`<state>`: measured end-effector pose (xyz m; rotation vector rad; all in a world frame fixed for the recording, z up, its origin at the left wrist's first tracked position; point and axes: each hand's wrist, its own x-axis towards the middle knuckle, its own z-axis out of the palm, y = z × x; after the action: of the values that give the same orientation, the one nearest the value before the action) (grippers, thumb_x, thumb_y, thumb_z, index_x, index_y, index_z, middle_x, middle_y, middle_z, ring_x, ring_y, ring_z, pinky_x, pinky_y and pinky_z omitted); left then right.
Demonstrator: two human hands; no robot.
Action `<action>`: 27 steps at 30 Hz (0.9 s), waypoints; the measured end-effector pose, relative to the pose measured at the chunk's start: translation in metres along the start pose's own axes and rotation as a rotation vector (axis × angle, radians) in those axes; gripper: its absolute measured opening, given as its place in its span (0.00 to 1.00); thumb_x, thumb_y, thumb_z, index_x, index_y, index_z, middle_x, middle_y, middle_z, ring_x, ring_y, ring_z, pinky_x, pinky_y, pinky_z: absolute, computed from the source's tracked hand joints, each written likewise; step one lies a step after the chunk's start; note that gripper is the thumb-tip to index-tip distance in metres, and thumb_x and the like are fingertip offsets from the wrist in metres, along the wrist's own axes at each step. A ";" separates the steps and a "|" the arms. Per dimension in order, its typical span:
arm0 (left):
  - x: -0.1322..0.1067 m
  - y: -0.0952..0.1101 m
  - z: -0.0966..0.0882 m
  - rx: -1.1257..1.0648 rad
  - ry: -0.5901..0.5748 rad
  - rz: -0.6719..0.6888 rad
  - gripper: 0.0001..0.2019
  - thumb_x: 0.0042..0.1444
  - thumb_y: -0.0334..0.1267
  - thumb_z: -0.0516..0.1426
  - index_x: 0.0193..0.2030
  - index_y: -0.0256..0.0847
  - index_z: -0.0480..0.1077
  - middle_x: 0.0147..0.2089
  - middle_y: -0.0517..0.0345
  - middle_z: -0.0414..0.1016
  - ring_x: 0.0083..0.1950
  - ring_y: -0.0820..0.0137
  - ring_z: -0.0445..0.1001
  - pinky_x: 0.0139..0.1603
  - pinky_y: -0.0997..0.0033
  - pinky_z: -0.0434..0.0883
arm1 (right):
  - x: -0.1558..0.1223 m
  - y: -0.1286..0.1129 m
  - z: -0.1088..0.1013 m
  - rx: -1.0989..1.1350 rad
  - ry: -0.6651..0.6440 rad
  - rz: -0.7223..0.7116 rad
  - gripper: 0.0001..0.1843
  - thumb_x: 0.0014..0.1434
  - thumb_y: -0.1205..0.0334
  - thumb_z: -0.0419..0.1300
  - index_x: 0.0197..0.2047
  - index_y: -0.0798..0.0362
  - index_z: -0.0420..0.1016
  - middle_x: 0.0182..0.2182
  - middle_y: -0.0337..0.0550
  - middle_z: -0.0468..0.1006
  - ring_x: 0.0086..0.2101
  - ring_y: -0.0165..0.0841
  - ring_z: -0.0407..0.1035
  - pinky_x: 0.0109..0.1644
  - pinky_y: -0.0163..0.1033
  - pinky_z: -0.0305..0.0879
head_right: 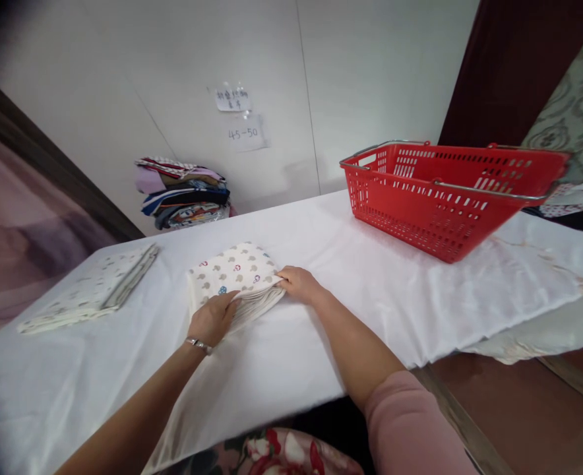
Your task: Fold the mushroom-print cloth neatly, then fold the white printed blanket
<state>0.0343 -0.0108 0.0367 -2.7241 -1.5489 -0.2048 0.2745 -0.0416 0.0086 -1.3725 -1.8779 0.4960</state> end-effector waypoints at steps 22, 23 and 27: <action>0.014 -0.003 -0.003 -0.131 -0.054 -0.159 0.18 0.59 0.46 0.42 0.49 0.49 0.67 0.45 0.57 0.74 0.45 0.63 0.72 0.40 0.68 0.66 | -0.009 -0.030 0.007 -0.167 0.149 -0.264 0.04 0.51 0.68 0.58 0.29 0.51 0.74 0.57 0.43 0.61 0.60 0.41 0.47 0.59 0.48 0.50; 0.014 -0.003 -0.003 -0.142 -0.054 -0.160 0.18 0.59 0.46 0.42 0.49 0.49 0.67 0.45 0.57 0.74 0.45 0.63 0.72 0.40 0.67 0.66 | -0.012 -0.032 0.010 -0.211 0.127 -0.265 0.06 0.51 0.68 0.58 0.32 0.51 0.75 0.58 0.44 0.59 0.61 0.42 0.44 0.59 0.49 0.49; 0.013 -0.005 -0.004 -0.220 -0.049 -0.165 0.17 0.57 0.48 0.45 0.48 0.49 0.68 0.45 0.58 0.75 0.45 0.64 0.71 0.41 0.68 0.65 | -0.018 -0.029 0.023 -0.348 0.113 -0.244 0.18 0.50 0.70 0.59 0.46 0.52 0.71 0.61 0.51 0.54 0.62 0.44 0.39 0.59 0.51 0.47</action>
<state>0.0357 0.0027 0.0414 -2.7782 -1.8716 -0.3306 0.2411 -0.0657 0.0079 -1.3278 -2.0670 -0.0327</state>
